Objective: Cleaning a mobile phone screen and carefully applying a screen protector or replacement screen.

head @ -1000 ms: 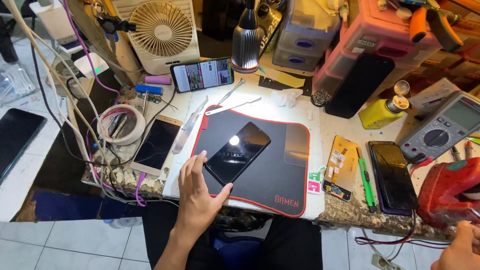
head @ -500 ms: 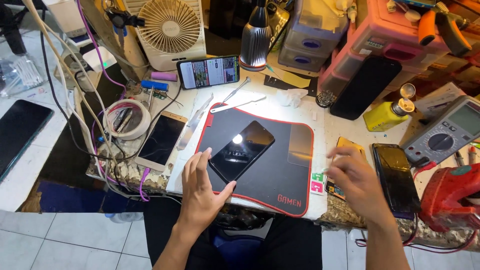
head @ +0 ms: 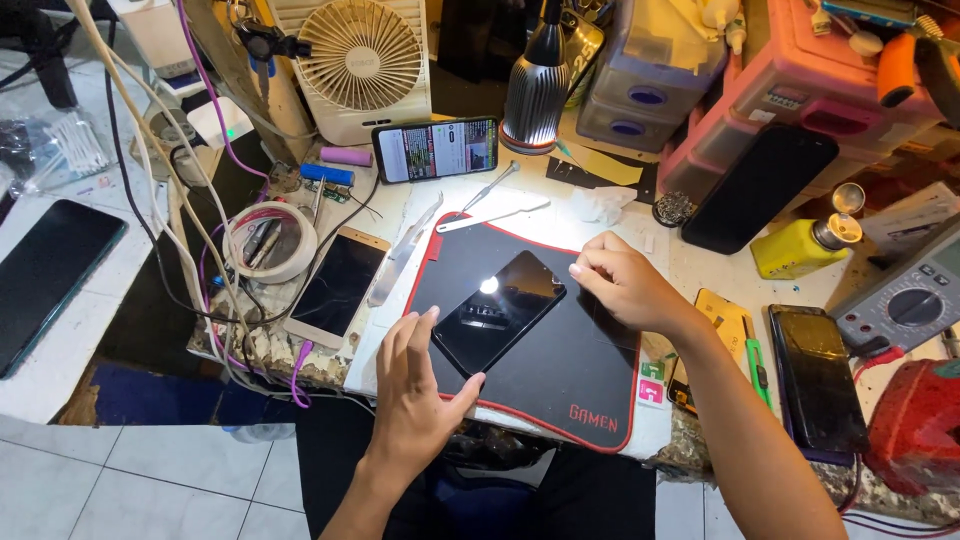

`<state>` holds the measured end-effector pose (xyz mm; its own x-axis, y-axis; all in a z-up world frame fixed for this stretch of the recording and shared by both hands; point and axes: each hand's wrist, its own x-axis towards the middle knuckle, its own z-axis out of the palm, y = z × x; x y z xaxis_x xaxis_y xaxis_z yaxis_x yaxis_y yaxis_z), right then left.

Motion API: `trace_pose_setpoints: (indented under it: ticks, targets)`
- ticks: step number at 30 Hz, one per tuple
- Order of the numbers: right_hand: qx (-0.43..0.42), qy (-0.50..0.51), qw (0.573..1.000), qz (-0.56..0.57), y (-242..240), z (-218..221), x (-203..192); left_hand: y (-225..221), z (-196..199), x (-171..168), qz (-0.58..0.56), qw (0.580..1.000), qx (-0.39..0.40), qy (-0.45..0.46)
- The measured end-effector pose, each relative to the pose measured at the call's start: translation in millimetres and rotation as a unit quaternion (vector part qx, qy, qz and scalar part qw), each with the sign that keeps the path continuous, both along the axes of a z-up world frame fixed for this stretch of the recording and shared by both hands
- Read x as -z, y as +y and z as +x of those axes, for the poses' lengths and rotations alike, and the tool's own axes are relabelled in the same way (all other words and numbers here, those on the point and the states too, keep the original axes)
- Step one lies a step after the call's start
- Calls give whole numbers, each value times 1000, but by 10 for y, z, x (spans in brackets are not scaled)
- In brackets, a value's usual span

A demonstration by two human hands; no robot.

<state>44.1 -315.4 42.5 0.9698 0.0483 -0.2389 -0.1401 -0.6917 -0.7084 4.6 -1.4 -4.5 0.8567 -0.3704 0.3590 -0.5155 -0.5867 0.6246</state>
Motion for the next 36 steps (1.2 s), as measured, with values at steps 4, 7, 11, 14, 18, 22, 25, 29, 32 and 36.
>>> trace_pose_setpoints:
  ticks: [4,7,11,14,18,22,25,29,32,36]
  targets:
    - [-6,-3,1000,-8,24,70,51,-5,2,-5,0,1000,-2,-10]
    - [6,28,998,-49,72,119,23,-4,8,-15,2,1000,-2,2]
    - [23,28,999,-30,99,132,-25,0,0,-1,5,1000,-3,-3]
    - [27,29,999,-20,111,145,-72,-5,7,-6,4,1000,-3,-4]
    - [10,59,995,-73,158,164,-50,-3,9,-2,2,1000,-2,-2]
    - [27,50,996,-68,174,151,-96,-4,10,-6,2,1000,0,-1]
    - [17,36,998,-44,179,147,-57,2,-5,-4,0,1000,0,-1]
    - [33,38,998,-29,174,180,-52,-3,9,1,1,1000,-4,-2]
    - [38,15,999,1,152,164,-93,-2,4,1,1,1000,-4,-1]
    - [23,-8,1000,-4,78,152,-31,-12,2,11,1,1000,-6,-10]
